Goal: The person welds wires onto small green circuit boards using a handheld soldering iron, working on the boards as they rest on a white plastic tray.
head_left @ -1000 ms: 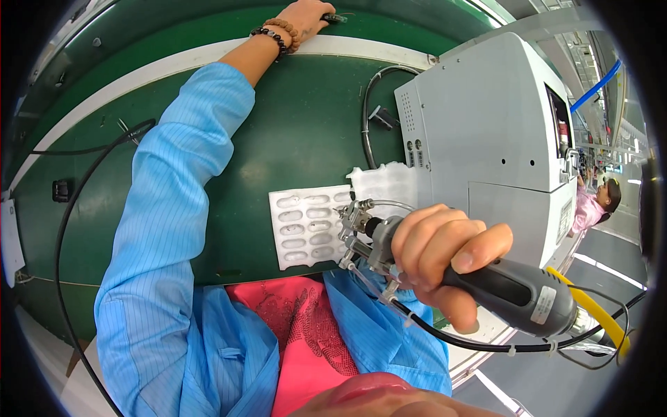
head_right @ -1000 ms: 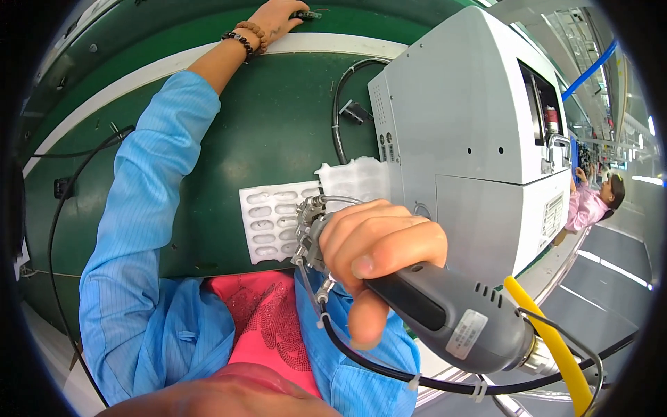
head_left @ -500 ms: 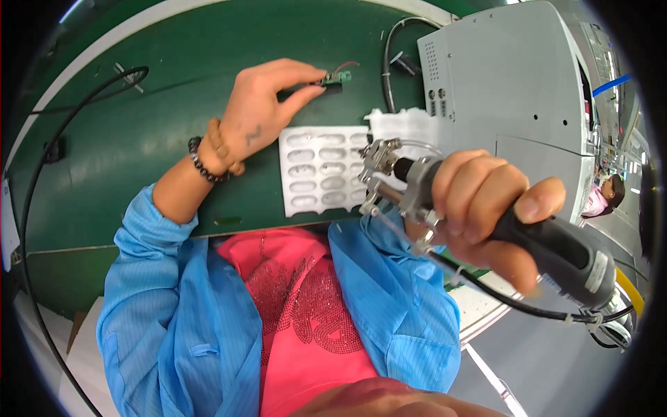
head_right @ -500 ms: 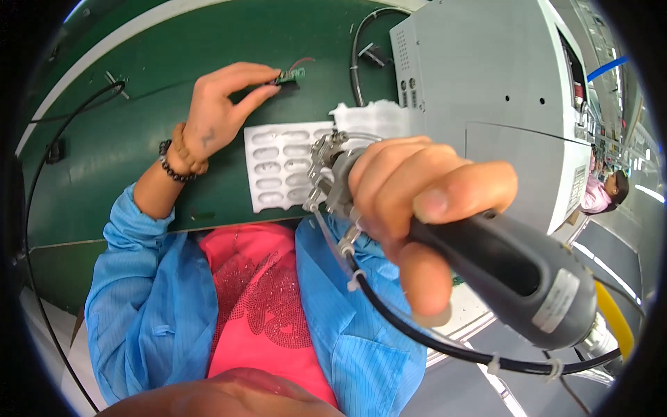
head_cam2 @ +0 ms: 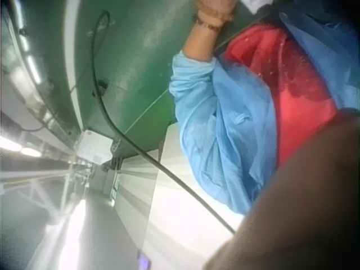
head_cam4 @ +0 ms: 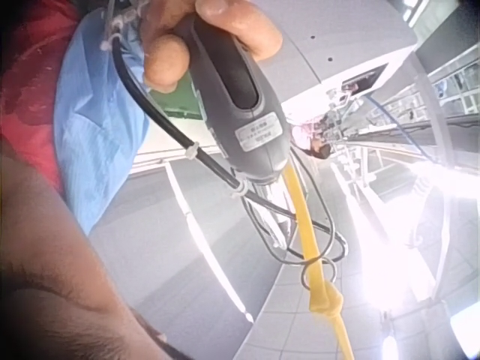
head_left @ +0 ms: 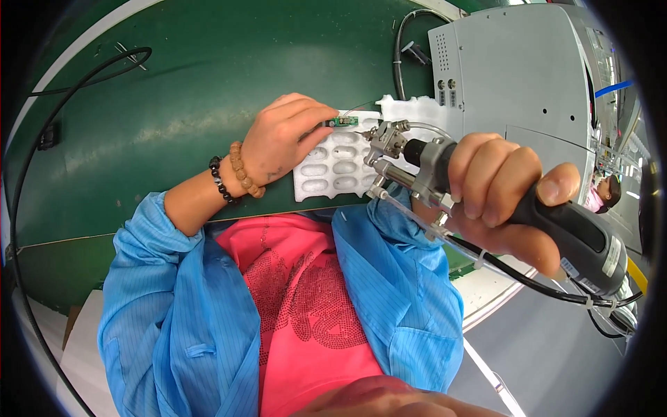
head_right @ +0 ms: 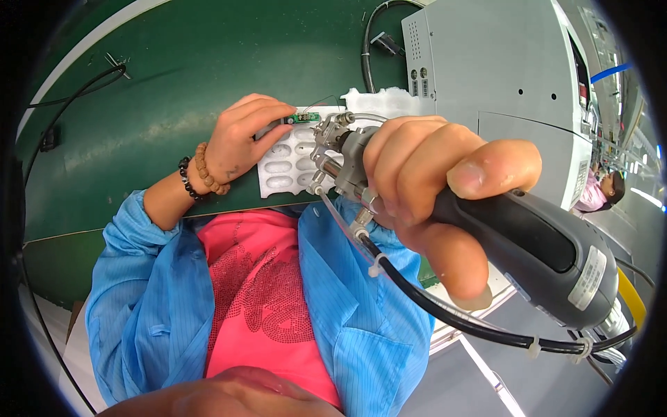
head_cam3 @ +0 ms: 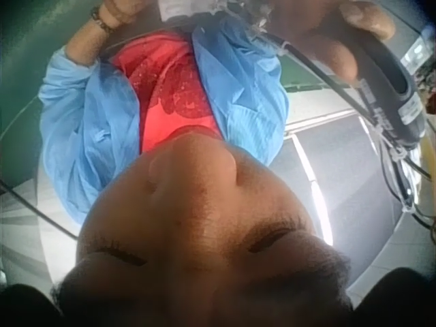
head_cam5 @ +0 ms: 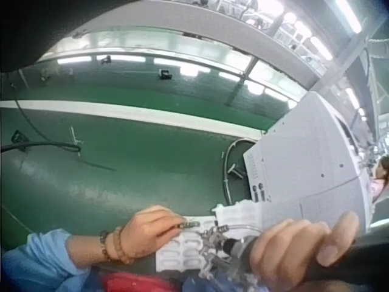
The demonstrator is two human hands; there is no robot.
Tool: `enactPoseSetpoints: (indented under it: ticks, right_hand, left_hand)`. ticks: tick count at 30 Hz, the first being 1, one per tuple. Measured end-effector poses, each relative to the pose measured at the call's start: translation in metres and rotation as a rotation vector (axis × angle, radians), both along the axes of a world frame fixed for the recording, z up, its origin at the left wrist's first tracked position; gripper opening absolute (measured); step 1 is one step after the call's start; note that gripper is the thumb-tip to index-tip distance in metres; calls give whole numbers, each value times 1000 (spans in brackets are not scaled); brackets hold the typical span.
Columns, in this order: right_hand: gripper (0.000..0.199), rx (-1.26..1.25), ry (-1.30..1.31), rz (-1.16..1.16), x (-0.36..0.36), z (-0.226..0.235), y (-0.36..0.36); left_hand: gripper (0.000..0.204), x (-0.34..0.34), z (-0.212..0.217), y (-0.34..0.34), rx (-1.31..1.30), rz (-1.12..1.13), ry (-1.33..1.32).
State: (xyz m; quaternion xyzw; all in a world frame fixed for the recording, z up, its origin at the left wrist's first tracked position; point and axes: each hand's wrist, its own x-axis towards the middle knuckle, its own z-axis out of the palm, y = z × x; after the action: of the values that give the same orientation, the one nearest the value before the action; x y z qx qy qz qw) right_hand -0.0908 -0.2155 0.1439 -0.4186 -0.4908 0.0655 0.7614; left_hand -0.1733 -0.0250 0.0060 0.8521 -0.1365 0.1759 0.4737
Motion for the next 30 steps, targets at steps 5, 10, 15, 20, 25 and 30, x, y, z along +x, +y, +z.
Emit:
enactPoseSetpoints:
  ticks: [5, 10, 15, 20, 25, 30]
  right_hand:
    - [59, -22, 11, -4, 3, -1, 9]
    - [60, -79, 12, 34, 8, -2, 24]
    - [61, -108, 19, 24, 8, -4, 37]
    - [60, -138, 12, 14, 10, -5, 45]
    - [51, -190, 47, 5, 5, -1, 53]
    - [45, -230, 93, 8, 7, 4, 57]
  left_hand:
    - [26, 0, -3, 0, -81, 28, 52]
    - [25, 1, -8, 3, -83, 36, 46]
    - [27, -3, -2, 8, -83, 30, 93]
    - [27, 1, -1, 12, -101, 8, 96]
    - [28, -1, 2, 18, -106, -5, 84]
    - [28, 2, 2, 18, -143, -22, 102]
